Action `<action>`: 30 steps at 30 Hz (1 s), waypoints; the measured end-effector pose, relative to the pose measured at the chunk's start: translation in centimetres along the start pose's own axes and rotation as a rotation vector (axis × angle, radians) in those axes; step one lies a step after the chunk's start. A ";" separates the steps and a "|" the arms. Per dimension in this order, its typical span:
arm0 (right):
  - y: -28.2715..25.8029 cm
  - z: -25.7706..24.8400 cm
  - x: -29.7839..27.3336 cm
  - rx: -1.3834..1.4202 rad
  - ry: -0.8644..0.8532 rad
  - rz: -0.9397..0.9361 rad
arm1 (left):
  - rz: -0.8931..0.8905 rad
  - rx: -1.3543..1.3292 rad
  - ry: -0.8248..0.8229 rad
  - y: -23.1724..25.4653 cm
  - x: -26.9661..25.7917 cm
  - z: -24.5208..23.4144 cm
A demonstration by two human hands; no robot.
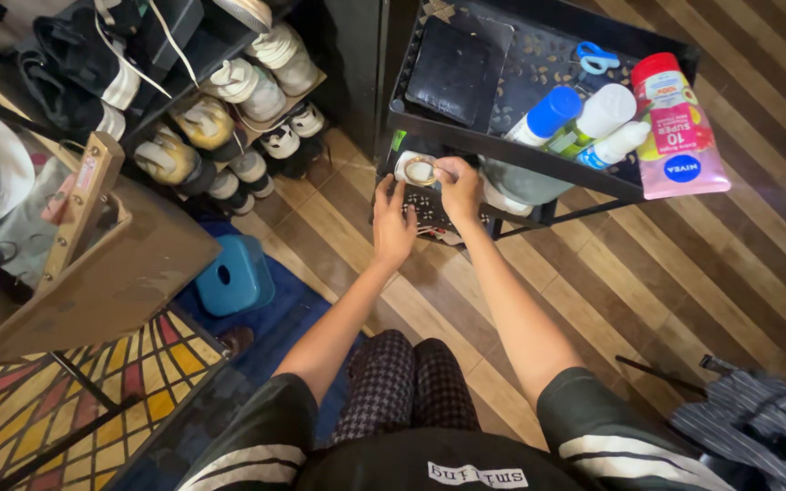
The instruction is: The person sorts through cosmetics and personal care items on a small table, opens a wallet and a small booklet, hangs a handbag on a rack hook, carries a comb and small containers to a side tray, and slots items into a wall-hanging organizer before rearranging items back on the table.
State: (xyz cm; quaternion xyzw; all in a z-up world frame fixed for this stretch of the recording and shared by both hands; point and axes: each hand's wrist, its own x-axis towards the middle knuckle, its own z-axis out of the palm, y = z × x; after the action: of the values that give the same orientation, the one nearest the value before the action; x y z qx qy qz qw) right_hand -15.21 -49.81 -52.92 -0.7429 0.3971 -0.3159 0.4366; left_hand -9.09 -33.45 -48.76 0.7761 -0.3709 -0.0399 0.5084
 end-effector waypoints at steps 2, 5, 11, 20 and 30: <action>-0.1 0.4 0.1 -0.024 -0.029 -0.013 | -0.024 0.045 -0.049 -0.1 0.2 -0.1; -0.7 0.7 -0.2 -0.186 -0.004 -0.065 | -0.066 0.077 -0.118 -0.3 0.3 0.0; -2.9 0.6 -1.3 -0.411 -0.064 -0.159 | -0.048 0.142 -0.203 -0.3 0.6 -0.7; -9.9 -3.0 -6.8 -0.378 -0.002 -0.232 | 0.007 0.128 -0.220 4.4 -1.9 -7.0; -22.4 -7.1 -15.8 -0.102 -0.420 -0.138 | -0.099 -0.036 -0.057 19.5 -7.3 -27.7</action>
State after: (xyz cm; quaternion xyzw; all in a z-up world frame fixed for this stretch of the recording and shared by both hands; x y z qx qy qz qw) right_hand -21.64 -32.15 -31.74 -0.8389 0.2613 -0.1630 0.4488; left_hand -12.60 -11.97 -21.80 0.7829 -0.3455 -0.0938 0.5089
